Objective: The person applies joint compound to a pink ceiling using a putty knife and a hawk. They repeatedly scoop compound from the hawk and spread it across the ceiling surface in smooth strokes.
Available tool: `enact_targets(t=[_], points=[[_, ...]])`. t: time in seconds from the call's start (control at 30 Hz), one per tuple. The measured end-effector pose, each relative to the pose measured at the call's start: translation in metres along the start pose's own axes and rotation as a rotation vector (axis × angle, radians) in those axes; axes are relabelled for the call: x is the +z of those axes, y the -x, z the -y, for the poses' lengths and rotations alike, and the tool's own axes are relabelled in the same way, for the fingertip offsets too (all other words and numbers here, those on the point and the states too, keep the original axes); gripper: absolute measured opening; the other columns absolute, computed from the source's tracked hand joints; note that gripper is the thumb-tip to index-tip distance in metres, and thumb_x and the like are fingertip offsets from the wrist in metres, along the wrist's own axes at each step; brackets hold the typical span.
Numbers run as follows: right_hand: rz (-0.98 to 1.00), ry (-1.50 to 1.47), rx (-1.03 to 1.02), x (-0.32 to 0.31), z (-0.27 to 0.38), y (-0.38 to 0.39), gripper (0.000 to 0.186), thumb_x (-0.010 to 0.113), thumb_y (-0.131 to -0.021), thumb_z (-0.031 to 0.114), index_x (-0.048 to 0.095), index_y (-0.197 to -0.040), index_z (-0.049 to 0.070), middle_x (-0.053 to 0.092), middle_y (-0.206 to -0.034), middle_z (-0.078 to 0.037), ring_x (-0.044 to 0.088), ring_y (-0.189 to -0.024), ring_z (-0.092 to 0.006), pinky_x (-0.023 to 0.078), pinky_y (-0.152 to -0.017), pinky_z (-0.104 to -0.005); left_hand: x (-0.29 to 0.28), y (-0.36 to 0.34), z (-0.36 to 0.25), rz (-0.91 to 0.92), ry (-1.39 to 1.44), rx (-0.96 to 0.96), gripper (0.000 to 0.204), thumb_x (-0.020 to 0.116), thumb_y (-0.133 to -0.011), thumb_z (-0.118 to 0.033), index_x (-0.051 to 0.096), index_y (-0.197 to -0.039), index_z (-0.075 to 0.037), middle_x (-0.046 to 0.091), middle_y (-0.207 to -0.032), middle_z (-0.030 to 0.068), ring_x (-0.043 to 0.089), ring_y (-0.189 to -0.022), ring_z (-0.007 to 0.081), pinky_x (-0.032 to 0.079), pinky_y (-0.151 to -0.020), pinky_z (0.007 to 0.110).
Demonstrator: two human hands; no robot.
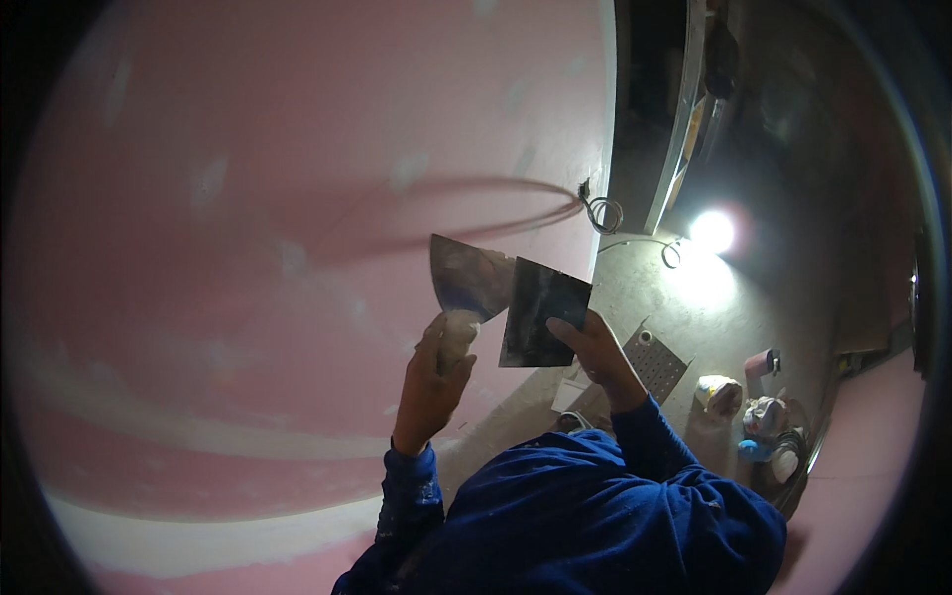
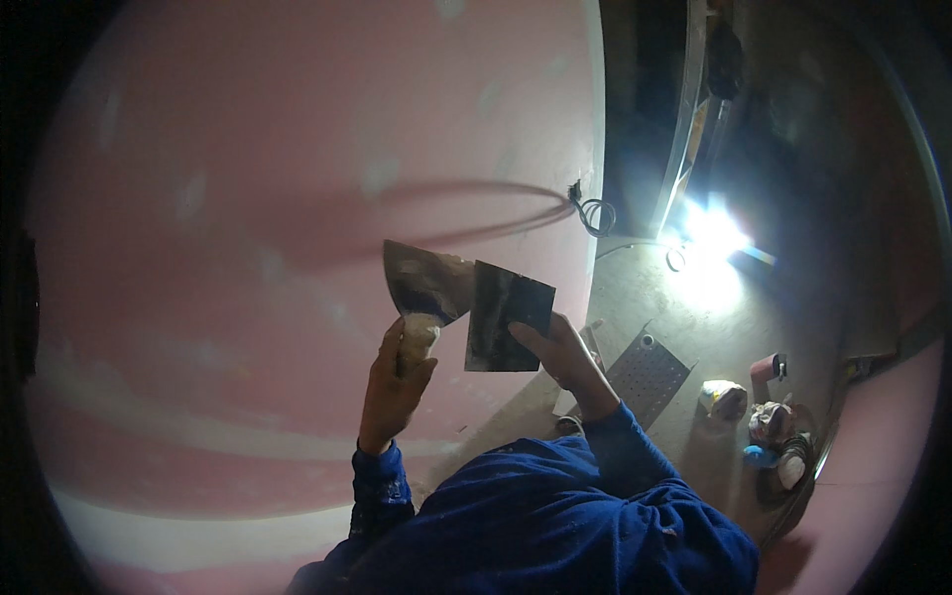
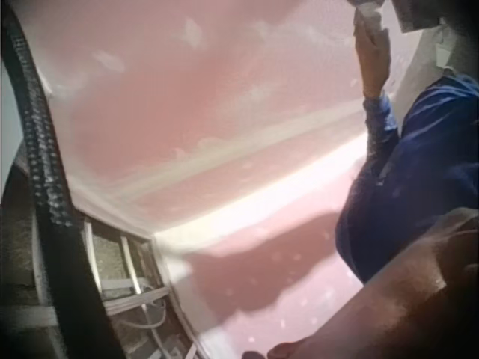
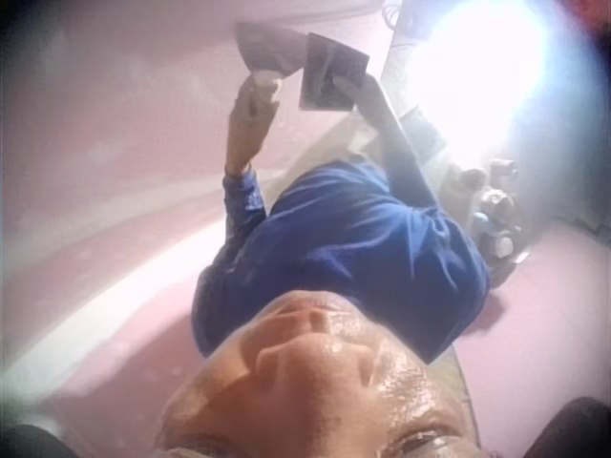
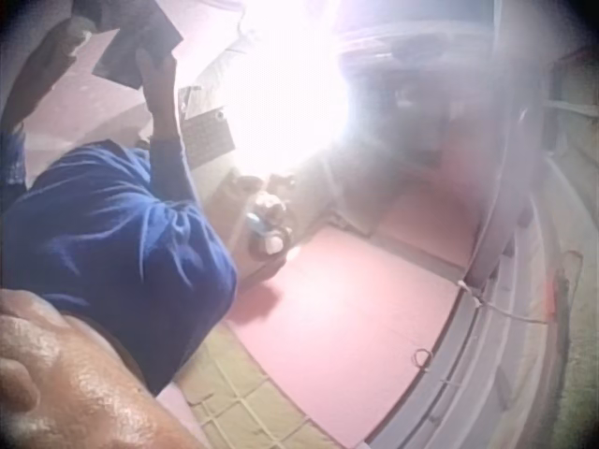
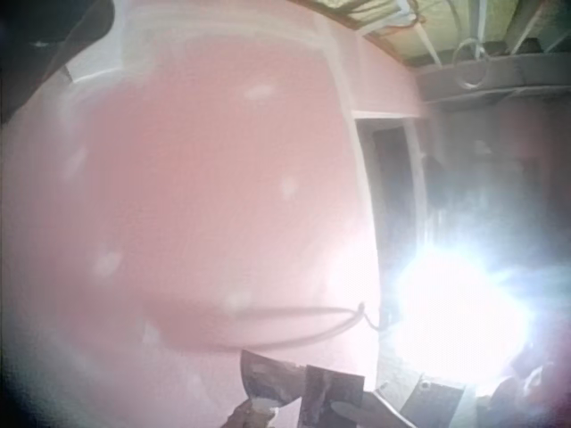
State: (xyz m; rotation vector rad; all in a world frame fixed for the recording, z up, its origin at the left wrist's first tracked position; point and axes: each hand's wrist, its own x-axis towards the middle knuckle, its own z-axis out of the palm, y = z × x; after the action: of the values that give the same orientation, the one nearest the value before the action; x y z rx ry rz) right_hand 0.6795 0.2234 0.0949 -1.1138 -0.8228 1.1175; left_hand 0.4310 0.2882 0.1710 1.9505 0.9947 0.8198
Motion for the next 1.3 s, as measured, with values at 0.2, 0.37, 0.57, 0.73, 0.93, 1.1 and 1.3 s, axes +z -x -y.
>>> enact_targets(t=[0.2,0.37,0.57,0.73,0.93,1.1,1.3], points=[[0.011,-0.152,-0.023,-0.009,0.006,-0.019,0.038,0.071,-0.097,0.017,0.063,-0.129,-0.003,0.07,-0.119,-0.008,0.064,-0.107,-0.0158,0.053,-0.094,-0.0326,-0.002,-0.006,-0.005,0.155,-0.359,0.385,0.059,0.071,-0.093,-0.012,0.047,-0.146,-0.003,0.06,-0.132,0.0291,0.06,-0.118,0.0458,0.052,-0.098,0.048],[0.097,-0.548,-0.169,-0.035,0.034,-0.038,0.049,0.068,-0.098,0.013,0.052,-0.141,-0.003,0.064,-0.132,-0.013,0.067,-0.114,-0.0228,0.056,-0.099,-0.0369,-0.036,-0.053,-0.022,0.288,-0.517,0.462,0.061,0.071,-0.093,-0.011,0.045,-0.148,-0.007,0.066,-0.119,0.0281,0.066,-0.103,0.0467,0.056,-0.087,0.047],[0.128,-0.709,-0.239,-0.069,0.071,-0.054,0.052,0.059,-0.09,0.002,0.05,-0.141,-0.002,0.067,-0.126,-0.017,0.071,-0.109,-0.0312,0.061,-0.096,-0.0469,-0.101,-0.126,-0.107,0.017,-0.371,0.351,0.039,0.073,-0.094,-0.017,0.055,-0.125,-0.002,0.067,-0.105,0.0118,0.062,-0.096,0.0162,0.053,-0.085,0.033],[0.183,-0.713,-0.304,-0.094,0.085,-0.071,0.053,0.057,-0.087,0.001,0.051,-0.14,-0.002,0.067,-0.124,-0.018,0.071,-0.108,-0.0322,0.06,-0.096,-0.0466,-0.156,-0.204,-0.214,-0.249,-0.627,0.796,0.027,0.072,-0.095,-0.02,0.057,-0.109,-0.002,0.064,-0.091,0.0105,0.06,-0.08,0.0168,0.053,-0.073,0.035],[0.181,-0.944,-0.217,-0.094,0.032,-0.088,0.048,0.06,-0.089,0.003,0.054,-0.137,-0.001,0.068,-0.123,-0.016,0.07,-0.109,-0.0315,0.058,-0.099,-0.047,-0.21,-0.291,-0.296,-0.676,-1.219,1.064,0.048,0.07,-0.095,-0.04,0.063,-0.118,0.002,0.068,-0.093,0.0213,0.065,-0.083,0.0391,0.053,-0.074,0.048],[0.146,-0.952,0.052,-0.091,-0.043,-0.092,0.044,0.063,-0.091,0.007,0.056,-0.134,-0.003,0.07,-0.122,-0.017,0.071,-0.108,-0.0316,0.057,-0.099,-0.049,-0.216,-0.331,-0.3,-0.795,-1.171,1.08,0.053,0.068,-0.097,-0.043,0.064,-0.124,0.002,0.068,-0.1,0.0217,0.063,-0.093,0.0377,0.051,-0.081,0.046],[0.23,-0.757,0.019,-0.104,-0.08,-0.083,0.041,0.062,-0.093,0.011,0.06,-0.131,-0.005,0.071,-0.122,-0.017,0.071,-0.11,-0.0317,0.055,-0.102,-0.0489,-0.236,-0.342,-0.285,-0.862,-1.22,1.104,0.056,0.068,-0.098,-0.045,0.063,-0.129,0.001,0.068,-0.101,0.0197,0.063,-0.092,0.0339,0.051,-0.08,0.044]])
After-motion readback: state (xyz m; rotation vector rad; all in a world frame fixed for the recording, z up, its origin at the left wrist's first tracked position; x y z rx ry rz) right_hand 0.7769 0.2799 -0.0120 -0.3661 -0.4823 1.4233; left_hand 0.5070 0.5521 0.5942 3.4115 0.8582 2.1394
